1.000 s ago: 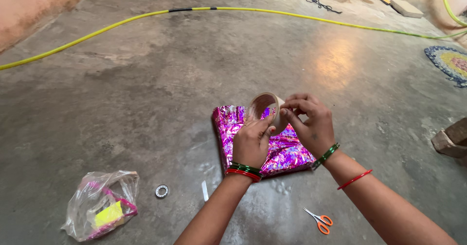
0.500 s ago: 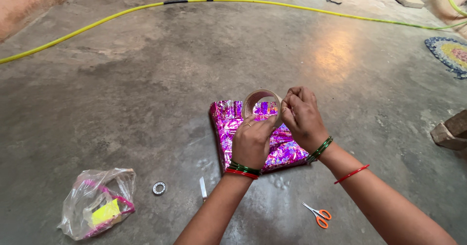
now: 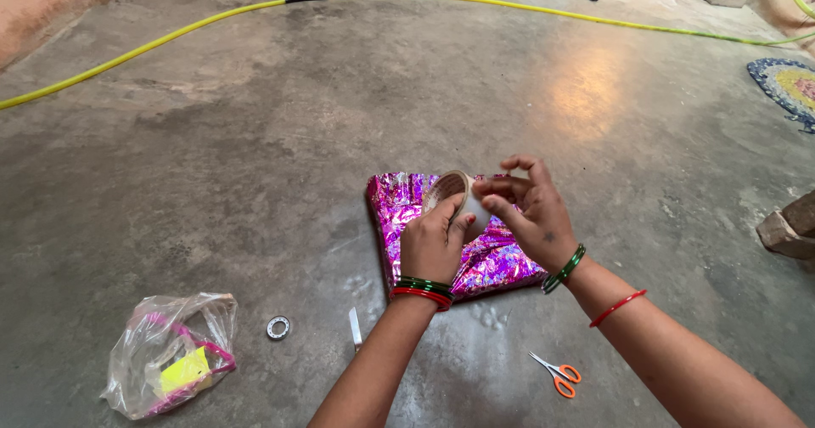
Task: The person wraps a rectangular item with shiny purple patterned paper on a concrete floor. They fold the paper edges, apply clear adhesive tape to secure the folds, and use scissors to cut tape as needed. The wrapped item is turned over to tape the opposite side.
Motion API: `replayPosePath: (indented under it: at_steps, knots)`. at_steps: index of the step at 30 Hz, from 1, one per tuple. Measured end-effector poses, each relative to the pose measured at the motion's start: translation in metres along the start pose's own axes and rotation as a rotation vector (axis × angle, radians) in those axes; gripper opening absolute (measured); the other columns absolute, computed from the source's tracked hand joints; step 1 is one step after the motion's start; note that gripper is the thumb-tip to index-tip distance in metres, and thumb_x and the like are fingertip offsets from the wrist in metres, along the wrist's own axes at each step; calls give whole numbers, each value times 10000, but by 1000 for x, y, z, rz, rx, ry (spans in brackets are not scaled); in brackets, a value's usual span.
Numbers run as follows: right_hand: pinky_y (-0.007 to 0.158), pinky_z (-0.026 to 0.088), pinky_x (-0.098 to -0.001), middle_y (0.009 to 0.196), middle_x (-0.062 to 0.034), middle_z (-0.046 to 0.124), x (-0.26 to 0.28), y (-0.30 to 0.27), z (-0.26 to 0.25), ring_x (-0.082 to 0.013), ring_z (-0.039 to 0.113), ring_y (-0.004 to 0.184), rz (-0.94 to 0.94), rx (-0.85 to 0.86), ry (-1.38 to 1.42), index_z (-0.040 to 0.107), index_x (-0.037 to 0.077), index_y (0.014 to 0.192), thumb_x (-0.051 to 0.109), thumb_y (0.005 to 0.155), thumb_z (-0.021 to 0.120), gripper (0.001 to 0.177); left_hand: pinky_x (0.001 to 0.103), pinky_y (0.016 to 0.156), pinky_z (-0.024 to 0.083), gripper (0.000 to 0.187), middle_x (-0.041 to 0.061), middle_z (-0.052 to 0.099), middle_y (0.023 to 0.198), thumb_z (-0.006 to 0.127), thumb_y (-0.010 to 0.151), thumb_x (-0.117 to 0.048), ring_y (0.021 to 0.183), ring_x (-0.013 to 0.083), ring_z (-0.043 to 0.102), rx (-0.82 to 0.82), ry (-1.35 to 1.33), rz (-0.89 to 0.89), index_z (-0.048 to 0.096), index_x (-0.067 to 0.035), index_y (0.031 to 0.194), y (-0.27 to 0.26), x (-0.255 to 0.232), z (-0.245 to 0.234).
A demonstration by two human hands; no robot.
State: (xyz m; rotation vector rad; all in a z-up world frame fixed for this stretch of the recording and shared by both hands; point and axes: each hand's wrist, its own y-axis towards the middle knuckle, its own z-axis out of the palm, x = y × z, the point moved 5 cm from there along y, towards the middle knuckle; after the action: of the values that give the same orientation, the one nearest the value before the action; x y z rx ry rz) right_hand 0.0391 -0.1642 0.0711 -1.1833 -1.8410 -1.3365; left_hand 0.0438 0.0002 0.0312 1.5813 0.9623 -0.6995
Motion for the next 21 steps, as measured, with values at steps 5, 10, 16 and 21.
replayPosePath:
  at_steps: [5,10,16,21]
  knots:
    - [830,599,-309,977,-144,757,-1,-3,-3,-179,742,910,32,-73,-143,392,31,1329,30,892,742,560,434,732,592,313,161,758,1001,738,887,-241,869,331,758,-29,4,27,721,-121,1176,0,-2,1]
    - [887,627,-328,1018,-150,719,2,-13,4,-200,752,981,-81,-59,-96,314,48,1311,-18,938,693,535,422,746,591,460,137,786,966,741,885,-248,888,308,766,78,18,-126,640,-193,1329,11,16,4]
    - [906,640,-356,1072,-129,604,-6,-6,-9,-220,727,980,11,-122,161,226,88,1347,-63,969,602,554,346,894,598,577,93,749,1198,812,856,-195,1072,210,738,449,-482,30,585,-111,1380,10,20,16]
    - [913,616,-365,1073,-139,623,-5,-12,-8,-214,712,980,-93,-121,144,238,97,1355,-79,972,609,561,303,816,612,522,91,784,1065,841,806,-206,973,156,765,451,-350,-260,640,-90,1273,3,42,25]
